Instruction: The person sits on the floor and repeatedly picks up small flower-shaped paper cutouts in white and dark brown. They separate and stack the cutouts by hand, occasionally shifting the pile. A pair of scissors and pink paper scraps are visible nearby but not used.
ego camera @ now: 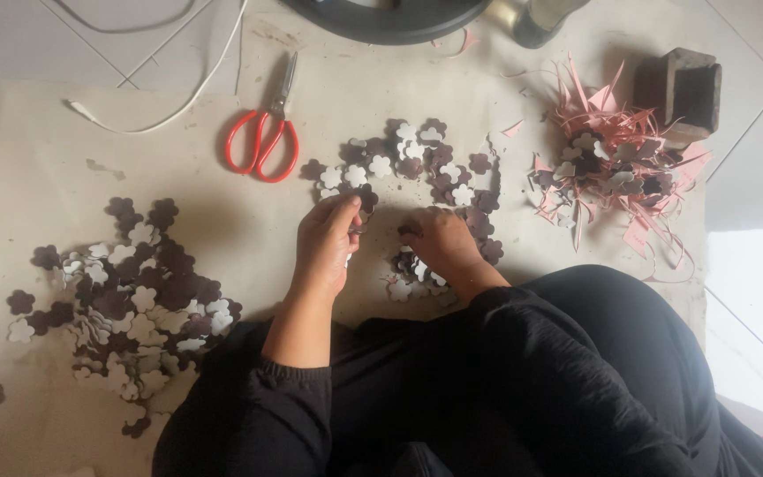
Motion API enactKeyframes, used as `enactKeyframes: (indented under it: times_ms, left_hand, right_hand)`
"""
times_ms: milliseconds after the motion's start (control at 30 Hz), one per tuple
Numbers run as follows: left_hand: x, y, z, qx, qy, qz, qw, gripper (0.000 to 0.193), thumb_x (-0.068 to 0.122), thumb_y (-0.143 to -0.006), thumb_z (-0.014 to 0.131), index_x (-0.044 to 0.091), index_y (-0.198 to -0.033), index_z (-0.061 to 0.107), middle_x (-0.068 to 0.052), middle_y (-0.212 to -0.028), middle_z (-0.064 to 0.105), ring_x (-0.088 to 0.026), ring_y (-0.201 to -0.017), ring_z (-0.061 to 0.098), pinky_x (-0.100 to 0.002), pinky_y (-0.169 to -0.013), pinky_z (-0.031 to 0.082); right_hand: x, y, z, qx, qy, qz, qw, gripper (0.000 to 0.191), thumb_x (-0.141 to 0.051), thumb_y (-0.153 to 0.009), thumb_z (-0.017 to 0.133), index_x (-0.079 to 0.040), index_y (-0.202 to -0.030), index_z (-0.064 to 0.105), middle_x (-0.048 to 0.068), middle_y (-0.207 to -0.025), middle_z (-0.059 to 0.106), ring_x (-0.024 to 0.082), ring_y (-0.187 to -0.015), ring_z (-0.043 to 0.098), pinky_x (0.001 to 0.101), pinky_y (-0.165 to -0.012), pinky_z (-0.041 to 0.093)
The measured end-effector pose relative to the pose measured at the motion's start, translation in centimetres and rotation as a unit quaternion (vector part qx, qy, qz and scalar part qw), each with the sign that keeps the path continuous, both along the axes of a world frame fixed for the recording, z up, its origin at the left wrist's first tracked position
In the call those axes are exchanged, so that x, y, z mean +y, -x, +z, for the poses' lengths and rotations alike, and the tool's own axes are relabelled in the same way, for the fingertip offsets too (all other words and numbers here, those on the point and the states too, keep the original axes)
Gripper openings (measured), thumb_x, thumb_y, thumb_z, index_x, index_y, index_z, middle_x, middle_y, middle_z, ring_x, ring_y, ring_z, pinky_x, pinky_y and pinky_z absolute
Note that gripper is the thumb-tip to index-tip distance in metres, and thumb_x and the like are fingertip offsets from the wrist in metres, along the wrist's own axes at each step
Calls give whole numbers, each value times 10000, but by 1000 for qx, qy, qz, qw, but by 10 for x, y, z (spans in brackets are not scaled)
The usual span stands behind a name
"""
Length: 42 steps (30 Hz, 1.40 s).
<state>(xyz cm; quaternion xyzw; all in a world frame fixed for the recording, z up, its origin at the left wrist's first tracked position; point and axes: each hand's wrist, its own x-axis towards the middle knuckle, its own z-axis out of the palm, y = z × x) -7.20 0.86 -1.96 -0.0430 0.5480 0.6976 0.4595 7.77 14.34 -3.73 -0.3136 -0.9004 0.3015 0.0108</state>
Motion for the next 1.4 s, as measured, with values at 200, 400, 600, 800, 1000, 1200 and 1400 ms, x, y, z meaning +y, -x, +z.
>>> enactKeyframes:
  times_ms: [200,400,600,800,1000,1200,1400]
  left_hand:
    - [-9,18,4,-128,-91,96,983,100,142,-893,640,51,-888,598,-53,-778,569,-118,-540,467,-254,-444,323]
    - [-33,10,26,-107,-61,130,984,110,159,-893,644,55,-895,608,-48,-774,567,-116,-540,472,-254,-438,327]
    - [-58,3,50,152,-16,127,980,156,172,-932,661,21,-971,663,-42,-795,629,-116,-644,541,-264,-556,435]
    - [-136,50,77,350,350,129,859,223,261,-973,570,96,-1099,649,-106,-808,699,-232,-749,688,-383,-723,541]
    - [-194,86,75,516,550,172,634,241,328,-1030,558,186,-1104,739,-101,-1183,746,-321,-1161,678,-483,-1024,542]
    - [-180,79,83,447,606,157,640,679,367,-795,666,179,-1442,582,-275,-1564,326,-584,-1426,-140,-907,-973,3]
    - [-124,31,77,670,369,65,641,391,401,-1033,653,30,-1117,748,-165,-1228,702,-449,-1390,509,-567,-1272,332]
  right_hand:
    - [17,-24,29,13,192,-150,970,269,-234,-965,670,-80,-1177,729,78,-914,757,212,-867,709,352,-784,565]
    - [110,-111,78,402,418,-357,733,246,-101,-968,608,-29,-1202,637,119,-1117,704,259,-1037,688,355,-901,586]
    - [126,-181,87,382,413,-440,700,213,-255,-1098,595,-188,-1300,580,29,-1210,579,262,-1102,623,386,-855,530]
    - [125,-157,83,343,413,-317,782,119,-176,-1174,598,-99,-1264,583,35,-1263,684,186,-1117,654,318,-929,524]
    - [123,-143,85,221,362,-238,874,244,-165,-1066,542,-92,-1285,621,15,-1188,717,159,-1104,681,238,-906,554]
    - [94,-137,85,92,-70,-193,974,263,-265,-1055,669,-47,-1172,757,136,-1019,756,251,-828,720,384,-771,541]
    - [24,-76,62,3,-60,12,998,243,-327,-908,699,-130,-1033,768,145,-1000,751,356,-951,711,451,-836,557]
